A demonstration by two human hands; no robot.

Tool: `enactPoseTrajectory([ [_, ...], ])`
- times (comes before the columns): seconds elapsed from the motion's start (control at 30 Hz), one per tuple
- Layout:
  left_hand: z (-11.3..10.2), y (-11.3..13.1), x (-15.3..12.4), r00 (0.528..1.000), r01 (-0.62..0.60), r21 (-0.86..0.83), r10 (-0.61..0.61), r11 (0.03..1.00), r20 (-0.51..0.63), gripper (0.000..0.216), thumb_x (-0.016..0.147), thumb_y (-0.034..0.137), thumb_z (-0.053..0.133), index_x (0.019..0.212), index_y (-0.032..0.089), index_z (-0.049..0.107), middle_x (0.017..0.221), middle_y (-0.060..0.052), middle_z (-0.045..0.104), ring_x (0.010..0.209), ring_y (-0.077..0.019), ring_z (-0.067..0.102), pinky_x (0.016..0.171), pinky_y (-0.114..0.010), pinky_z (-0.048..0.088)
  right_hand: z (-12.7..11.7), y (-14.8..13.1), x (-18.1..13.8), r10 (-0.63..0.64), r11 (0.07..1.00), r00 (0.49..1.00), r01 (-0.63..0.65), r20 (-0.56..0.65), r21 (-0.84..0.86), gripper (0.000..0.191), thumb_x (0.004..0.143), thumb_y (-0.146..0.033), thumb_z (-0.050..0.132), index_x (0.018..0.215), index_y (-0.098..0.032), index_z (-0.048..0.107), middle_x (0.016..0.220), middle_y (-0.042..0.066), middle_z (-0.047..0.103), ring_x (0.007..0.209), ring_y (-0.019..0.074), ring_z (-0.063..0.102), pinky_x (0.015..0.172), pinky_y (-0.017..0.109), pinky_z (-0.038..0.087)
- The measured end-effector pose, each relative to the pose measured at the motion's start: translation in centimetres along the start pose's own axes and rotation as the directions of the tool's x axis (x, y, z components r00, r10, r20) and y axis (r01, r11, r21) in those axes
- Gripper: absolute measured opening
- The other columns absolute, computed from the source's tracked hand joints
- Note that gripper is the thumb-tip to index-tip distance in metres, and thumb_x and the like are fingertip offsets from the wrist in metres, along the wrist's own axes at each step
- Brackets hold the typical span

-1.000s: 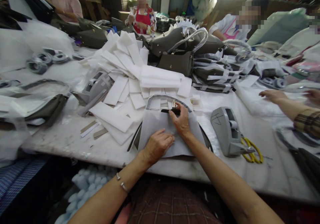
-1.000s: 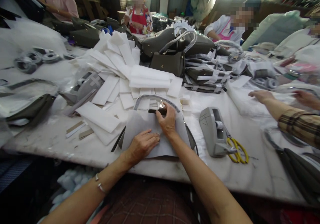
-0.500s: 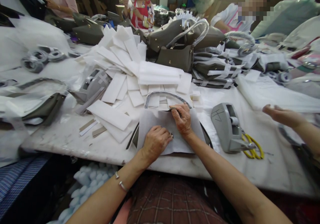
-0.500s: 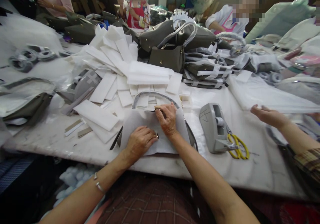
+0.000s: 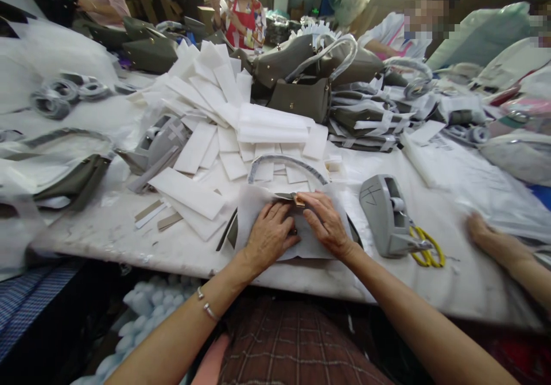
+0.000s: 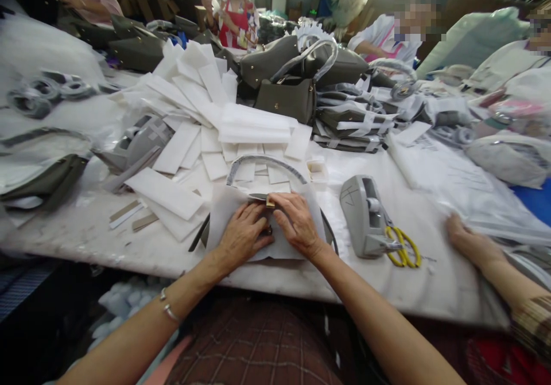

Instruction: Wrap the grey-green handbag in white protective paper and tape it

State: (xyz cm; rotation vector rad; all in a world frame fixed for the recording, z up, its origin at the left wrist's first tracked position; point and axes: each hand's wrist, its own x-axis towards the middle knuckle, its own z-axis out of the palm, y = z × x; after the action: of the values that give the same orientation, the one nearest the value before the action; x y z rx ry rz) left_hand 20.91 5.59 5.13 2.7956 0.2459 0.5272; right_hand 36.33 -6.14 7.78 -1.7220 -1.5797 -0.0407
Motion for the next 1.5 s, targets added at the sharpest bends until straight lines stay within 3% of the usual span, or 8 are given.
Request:
enactPoseTrajectory([
  [0.17,0.6,-0.3,0.3,0.994,0.09,0.059,-0.094,0.994,0.061,0.048,0.083,0.046,0.069,0.118,0.015,0.059,0.152,-0.016,0.042,0.146,-0.0376,0.028,0.117,-0.059,0.023,1.3,0.5,-0.2,-0.045,0.975,0.987,0.01,-0.154,-0.22,0.052,0.094,-0.023,0.052,0.145,-0.023,0.042,0.138,0.013,0.056,0.132,0.0278,0.047,0.111,0.053,0.037],
  [0.3,1.0,-1.1,0.5,0.983,0.134,0.012,-0.134,0.991,0.123,0.071,0.083,0.052,0.066,0.138,0.011,0.046,0.148,-0.02,0.046,0.142,-0.0356,0.036,0.117,-0.056,0.027,2.0,0.9,-0.3,0.01,0.956,0.997,0.014,0.08,-0.292,0.032,0.096,-0.026,0.052,0.126,-0.023,0.061,0.122,0.009,0.067,0.123,0.0259,0.055,0.114,0.053,0.032],
  [0.47,0.8,-1.4,1.0,0.963,0.269,-0.012,-0.269,0.963,0.028,0.044,0.094,0.037,0.055,0.131,0.014,0.054,0.137,-0.016,0.059,0.13,-0.0263,0.052,0.11,-0.044,0.041,2.7,1.2,0.1,0.151,0.907,0.956,-0.033,0.25,-0.421,0.039,0.098,-0.034,0.051,0.132,-0.018,0.059,0.14,0.01,0.057,0.136,0.0304,0.043,0.118,0.056,0.02],
  [0.63,0.0,-1.1,1.3,0.964,0.254,0.199,-0.264,0.947,0.028,0.049,0.092,0.043,0.057,0.132,0.015,0.057,0.142,-0.015,0.054,0.132,-0.0324,0.047,0.109,-0.05,0.038,2.6,1.1,0.5,0.204,0.891,0.93,-0.045,0.307,-0.453,0.04,0.1,-0.038,0.045,0.135,-0.02,0.056,0.137,0.009,0.061,0.131,0.0279,0.049,0.118,0.053,0.016],
  [0.87,-0.9,-3.0,1.8,0.968,0.24,0.234,-0.251,0.942,0.021,0.068,0.085,0.066,0.053,0.127,0.013,0.059,0.117,-0.015,0.068,0.118,-0.0312,0.056,0.116,-0.054,0.023,1.7,1.1,1.7,0.273,0.838,0.911,-0.069,0.308,-0.541,0.042,0.101,-0.05,0.04,0.114,-0.02,0.066,0.105,0.009,0.073,0.103,0.0249,0.063,0.105,0.044,0.031],
  [1.07,-0.2,-3.3,2.3,0.962,0.272,0.265,-0.267,0.925,-0.056,0.049,0.092,0.059,0.048,0.105,0.015,0.065,0.1,-0.011,0.07,0.104,-0.0279,0.059,0.112,-0.051,0.027,1.9,1.8,2.8,0.397,0.774,0.852,-0.11,0.342,-0.624,0.049,0.102,-0.054,0.032,0.093,-0.018,0.065,0.093,0.01,0.073,0.092,0.0238,0.067,0.083,0.035,0.039],
  [1.33,0.3,-3.3,2.6,0.958,0.287,0.278,-0.274,0.917,-0.087,0.033,0.097,0.043,0.048,0.1,0.016,0.065,0.095,-0.009,0.069,0.099,-0.0268,0.06,0.11,-0.05,0.029,2.7,3.0,3.1,0.487,0.708,0.839,-0.217,0.242,-0.672,0.051,0.102,-0.054,0.03,0.099,-0.016,0.064,0.084,0.012,0.072,0.078,0.0267,0.069,0.071,0.035,0.043],
  [1.5,0.5,-3.3,2.6,0.952,0.304,0.252,-0.288,0.919,-0.099,0.029,0.097,0.038,0.048,0.101,0.015,0.066,0.095,-0.01,0.069,0.102,-0.0274,0.059,0.113,-0.052,0.026,3.7,4.7,2.4,0.373,0.758,0.927,-0.274,0.049,-0.591,0.055,0.098,-0.051,0.044,0.13,-0.008,0.053,0.119,0.021,0.065,0.109,0.0336,0.061,0.09,0.043,0.045],
])
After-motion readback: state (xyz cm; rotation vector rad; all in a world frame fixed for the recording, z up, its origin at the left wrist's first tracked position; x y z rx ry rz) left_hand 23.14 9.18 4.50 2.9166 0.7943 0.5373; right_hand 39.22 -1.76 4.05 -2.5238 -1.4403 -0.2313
